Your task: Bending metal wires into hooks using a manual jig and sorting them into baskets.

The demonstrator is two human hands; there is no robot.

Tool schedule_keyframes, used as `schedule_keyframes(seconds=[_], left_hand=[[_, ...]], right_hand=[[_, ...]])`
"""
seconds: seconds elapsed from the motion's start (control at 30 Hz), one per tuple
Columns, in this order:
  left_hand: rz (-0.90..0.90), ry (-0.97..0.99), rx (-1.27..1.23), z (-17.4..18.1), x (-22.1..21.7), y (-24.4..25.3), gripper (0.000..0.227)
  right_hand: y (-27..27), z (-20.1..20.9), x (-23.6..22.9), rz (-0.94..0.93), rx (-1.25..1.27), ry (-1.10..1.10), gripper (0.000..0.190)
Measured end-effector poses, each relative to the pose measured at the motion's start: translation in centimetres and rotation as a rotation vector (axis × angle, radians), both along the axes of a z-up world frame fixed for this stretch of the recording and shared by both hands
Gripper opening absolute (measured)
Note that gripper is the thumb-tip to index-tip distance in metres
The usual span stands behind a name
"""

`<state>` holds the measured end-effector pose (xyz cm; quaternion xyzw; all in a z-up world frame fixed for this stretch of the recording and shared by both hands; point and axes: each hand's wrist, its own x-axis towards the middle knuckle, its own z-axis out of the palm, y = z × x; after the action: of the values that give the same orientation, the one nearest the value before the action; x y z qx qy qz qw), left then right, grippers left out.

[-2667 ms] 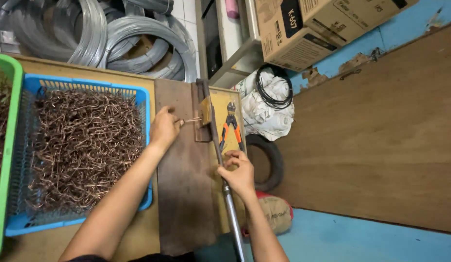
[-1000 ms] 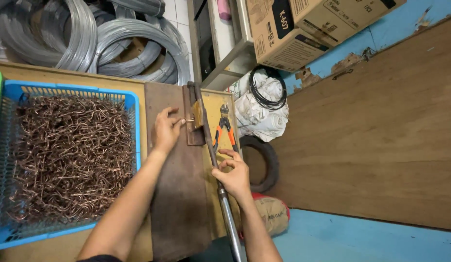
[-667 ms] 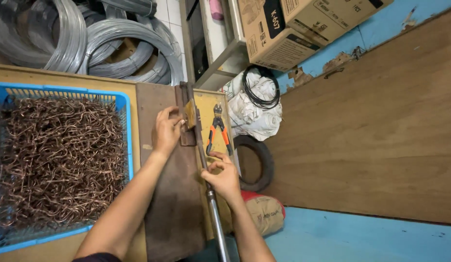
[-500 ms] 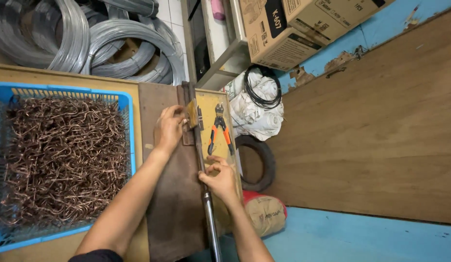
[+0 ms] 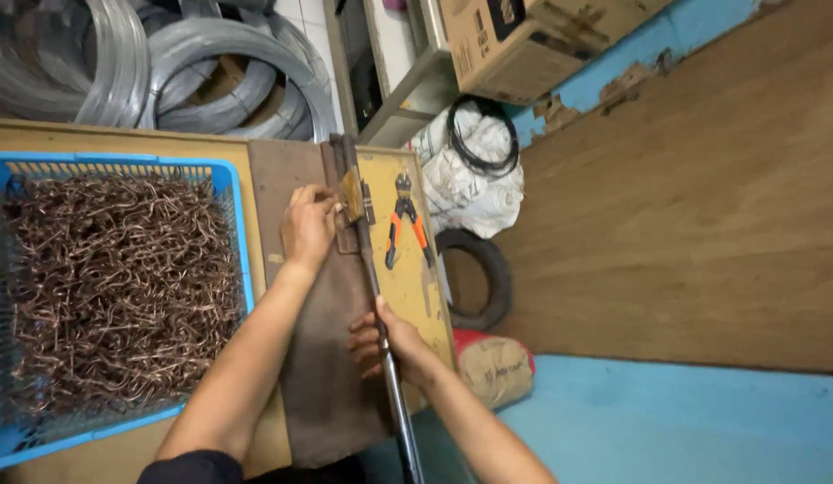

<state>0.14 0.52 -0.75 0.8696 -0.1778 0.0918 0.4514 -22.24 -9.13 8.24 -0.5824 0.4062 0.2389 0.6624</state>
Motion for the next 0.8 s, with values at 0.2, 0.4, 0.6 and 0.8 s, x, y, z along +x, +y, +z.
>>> schedule_keyframes(seconds=[0.2,0.4,0.6,0.8], left_hand=[[-0.064,-0.032,0.002,-4.8,2.0,-0.2,0.009],[-0.087,-0.024,0.017,-5.0,2.5,-0.8,0.008],[-0.116,-0.056,0.037,-2.1,2.4,0.5,0.01],[-0.187,-0.104,0.001,-0.3,2.5,1.3,0.006]], right_hand=[[2.1,0.6,2.5,0.024,-0.104,0.151,0.101],[2.4,0.0,3.2,-0.006,-0.22,0.21,0.101],[3.2,1.1,3.7,-0.06,-0.283,0.155,0.084],[1.9,-3.2,3.2,-0.025,-0.465,0.172,0.091]])
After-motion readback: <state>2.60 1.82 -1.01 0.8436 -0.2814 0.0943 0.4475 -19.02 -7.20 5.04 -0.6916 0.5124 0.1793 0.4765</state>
